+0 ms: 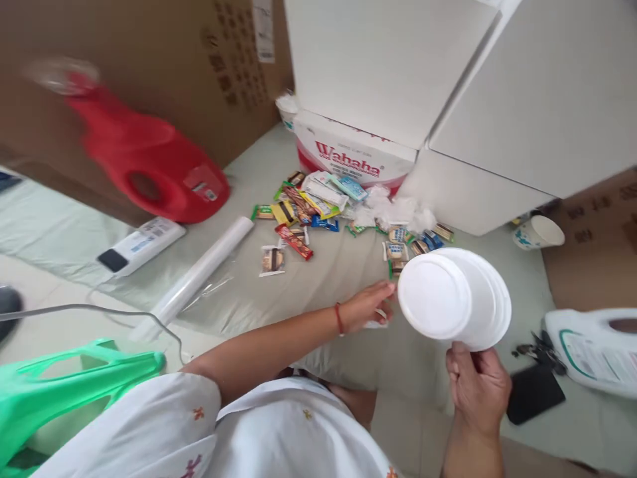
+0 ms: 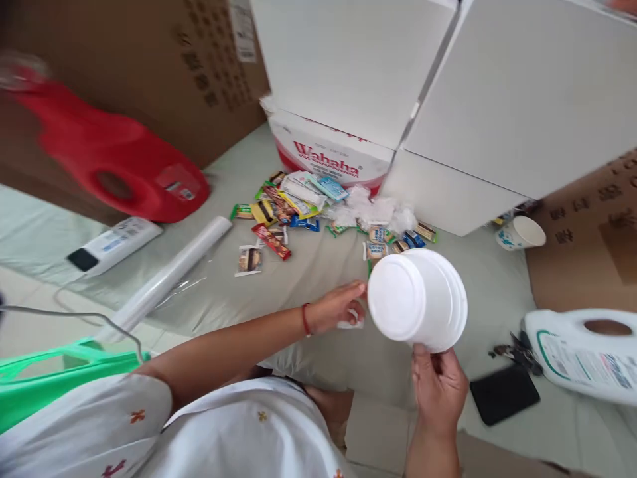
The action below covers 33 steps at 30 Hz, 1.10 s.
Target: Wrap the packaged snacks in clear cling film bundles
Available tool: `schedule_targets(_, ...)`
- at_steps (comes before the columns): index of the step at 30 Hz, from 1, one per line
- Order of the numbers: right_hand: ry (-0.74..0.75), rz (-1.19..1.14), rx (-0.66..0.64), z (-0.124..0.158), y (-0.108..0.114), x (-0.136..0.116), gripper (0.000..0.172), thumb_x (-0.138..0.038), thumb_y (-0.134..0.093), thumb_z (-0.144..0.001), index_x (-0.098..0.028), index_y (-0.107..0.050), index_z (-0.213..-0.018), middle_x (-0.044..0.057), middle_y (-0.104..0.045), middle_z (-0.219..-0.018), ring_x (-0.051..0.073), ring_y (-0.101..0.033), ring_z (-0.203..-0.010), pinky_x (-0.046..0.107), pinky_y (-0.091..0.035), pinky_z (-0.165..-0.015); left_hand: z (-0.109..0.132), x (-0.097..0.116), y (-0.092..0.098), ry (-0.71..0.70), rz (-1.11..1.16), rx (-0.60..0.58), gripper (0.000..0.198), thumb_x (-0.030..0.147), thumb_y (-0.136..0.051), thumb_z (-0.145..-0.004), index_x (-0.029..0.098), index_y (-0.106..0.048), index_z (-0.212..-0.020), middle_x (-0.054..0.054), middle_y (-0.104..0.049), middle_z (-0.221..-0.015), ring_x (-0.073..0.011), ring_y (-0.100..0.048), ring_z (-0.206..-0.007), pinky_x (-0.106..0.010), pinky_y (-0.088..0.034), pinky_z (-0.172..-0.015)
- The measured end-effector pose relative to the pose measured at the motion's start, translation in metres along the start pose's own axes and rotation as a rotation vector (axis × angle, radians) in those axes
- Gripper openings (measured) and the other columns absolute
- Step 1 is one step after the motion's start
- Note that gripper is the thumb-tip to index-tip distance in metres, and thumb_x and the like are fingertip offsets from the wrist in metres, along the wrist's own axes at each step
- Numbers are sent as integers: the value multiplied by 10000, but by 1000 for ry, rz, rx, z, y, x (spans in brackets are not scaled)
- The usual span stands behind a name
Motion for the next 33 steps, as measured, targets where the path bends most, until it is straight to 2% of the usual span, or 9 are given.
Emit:
schedule_targets(2,158,398,126,-15,37,-17,375,-550,-763,-852,-178,-725,-880,-8,-595,-638,138,-498,-591,284,-415,-595,14,15,23,-167,-362,131,410,507,-713,-857,198,-637,-1116,-19,-617,-945,-123,-600,-725,-234,-469,-601)
schedule_targets(5,303,989,138,-51,68,-24,364,-499,-603,-938,-173,-763,-923,81,-720,-869,198,-601,-760,303,-415,-671,47,35,47,-386,-758,198,308,472,-583,-957,183,-681,-1001,-67,-629,-1023,-169,-619,-865,-284,-502,-714)
schedule_targets(9,130,1413,29,-125,84,17,318,-333,-540,-949,-212,-788,-1106,135,-734,-1056,217,-607,-774,331,-395,-671,106,46,87,-560,-1066,514,250,378,-495,-1013,200,-670,-991,-68,-637,-1020,-166,-608,-812,-323,-532,-767)
schedule_targets(16,-76,1348,77,-289,75,55,388,-124,-558,-871,-56,-765,-1192,217,-677,-990,293,-606,-943,415,-428,-833,151,24,126,-529,-1220,620,235,376,-492,-1011,238,-677,-966,-56,-685,-1003,-188,-678,-812,-311,-584,-694)
schedule_targets(20,-110,1267,120,-349,66,56,403,-76,-562,-870,16,-735,-1222,261,-664,-1050,297,-590,-984,413,-390,-841,160,15,135,-586,-1287,618,176,323,-524,-997,250,-684,-1011,-62,-706,-1050,-215,-716,-938,-332,-609,-806)
schedule_targets(24,-124,1251,115,-368,59,58,516,-56,-555,-900,40,-608,-1404,307,-639,-1220,302,-597,-1124,404,-373,-871,162,10,133,-613,-1311,631,153,291,-554,-988,236,-644,-1099,-73,-689,-1094,-186,-692,-821,-321,-600,-746)
schedule_targets(27,-104,1263,116,-365,63,61,726,-95,-560,-923,74,-333,-1591,379,-484,-1443,343,-532,-1303,415,-360,-925,162,11,130,-595,-1272,663,180,303,-555,-998,210,-577,-1151,-87,-648,-1115,-146,-645,-736,-309,-588,-710)
schedule_targets(30,-92,1242,88,-352,71,66,918,-117,-637,-889,63,-158,-1652,406,-295,-1587,383,-455,-1411,416,-366,-979,159,11,127,-553,-1241,675,196,327,-542,-1005,203,-555,-1156,-106,-614,-1171,-139,-624,-741,-323,-584,-730)
schedule_targets(33,-30,1169,89,-322,76,58,987,-209,-712,-874,31,-162,-1658,395,-156,-1659,423,-371,-1483,433,-366,-1039,149,10,116,-528,-1232,625,202,332,-530,-1003,205,-576,-1154,-112,-609,-1202,-167,-638,-833,-341,-578,-786)
Point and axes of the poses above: each hand's wrist, its own z-axis away from the middle knuckle, its own y-axis out of the back of the hand, x = y × z, the point moved 9 cm from there along -z, towards the middle knuckle
